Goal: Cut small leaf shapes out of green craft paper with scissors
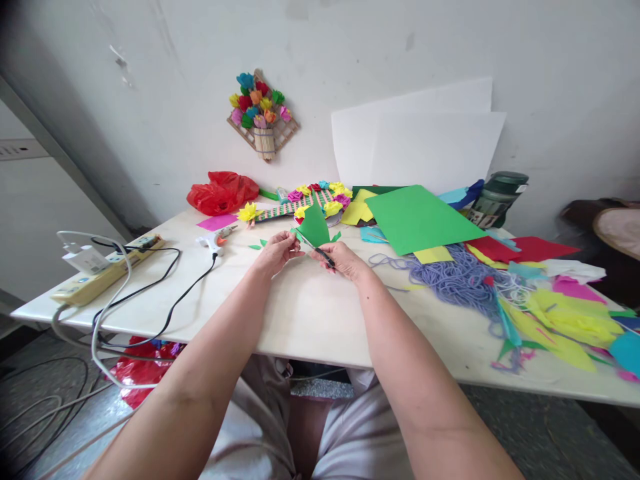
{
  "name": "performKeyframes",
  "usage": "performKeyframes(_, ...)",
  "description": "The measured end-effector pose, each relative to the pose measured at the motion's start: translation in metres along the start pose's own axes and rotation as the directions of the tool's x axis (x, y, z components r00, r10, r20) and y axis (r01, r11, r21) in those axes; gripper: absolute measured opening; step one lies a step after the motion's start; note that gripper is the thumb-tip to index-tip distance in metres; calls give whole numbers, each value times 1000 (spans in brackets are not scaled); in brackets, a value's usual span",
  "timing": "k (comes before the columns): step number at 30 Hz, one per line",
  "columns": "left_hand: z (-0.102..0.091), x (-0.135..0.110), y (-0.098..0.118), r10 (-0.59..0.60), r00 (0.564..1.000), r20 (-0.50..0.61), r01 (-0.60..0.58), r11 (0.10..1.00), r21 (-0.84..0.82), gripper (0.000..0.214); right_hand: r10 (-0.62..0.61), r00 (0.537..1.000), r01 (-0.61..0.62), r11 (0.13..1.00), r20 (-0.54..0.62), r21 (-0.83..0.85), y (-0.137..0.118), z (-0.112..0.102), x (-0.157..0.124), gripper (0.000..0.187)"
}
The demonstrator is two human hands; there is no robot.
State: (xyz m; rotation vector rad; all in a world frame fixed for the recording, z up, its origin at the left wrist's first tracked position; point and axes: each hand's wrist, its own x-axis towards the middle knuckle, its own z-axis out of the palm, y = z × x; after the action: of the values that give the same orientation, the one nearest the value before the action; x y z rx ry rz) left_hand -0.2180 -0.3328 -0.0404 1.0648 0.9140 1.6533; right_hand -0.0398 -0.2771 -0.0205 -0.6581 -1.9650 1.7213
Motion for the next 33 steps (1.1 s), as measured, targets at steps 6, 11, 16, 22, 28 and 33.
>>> performKeyframes(6,3,0,1,-17,999,-36,17,1000,-8,25,8,1000,-8,1000,-5,-13,-2,1,-1,21)
performKeyframes(11,7,0,3,-25,998,-64,26,999,27,23,14,1000,-14,1000,0,-28,-3,0,-1,21)
performKeyframes(16,6,2,1,-7,997,-74,13,996,86,24,13,1000,-13,1000,14,-24,-3,0,-2,21)
performKeyframes(22,5,3,1,-12,996,-86,23,991,130,26,7,1000,-7,999,6,-51,-4,0,-2,19)
performKeyframes(28,5,2,0,-65,996,-58,71,993,95,23,-17,998,14,999,-54,-47,-5,4,-1,20)
performKeyframes(33,9,1,-4,-3,992,-126,11,998,63,24,-12,994,6,998,-107,-58,1,6,4,27)
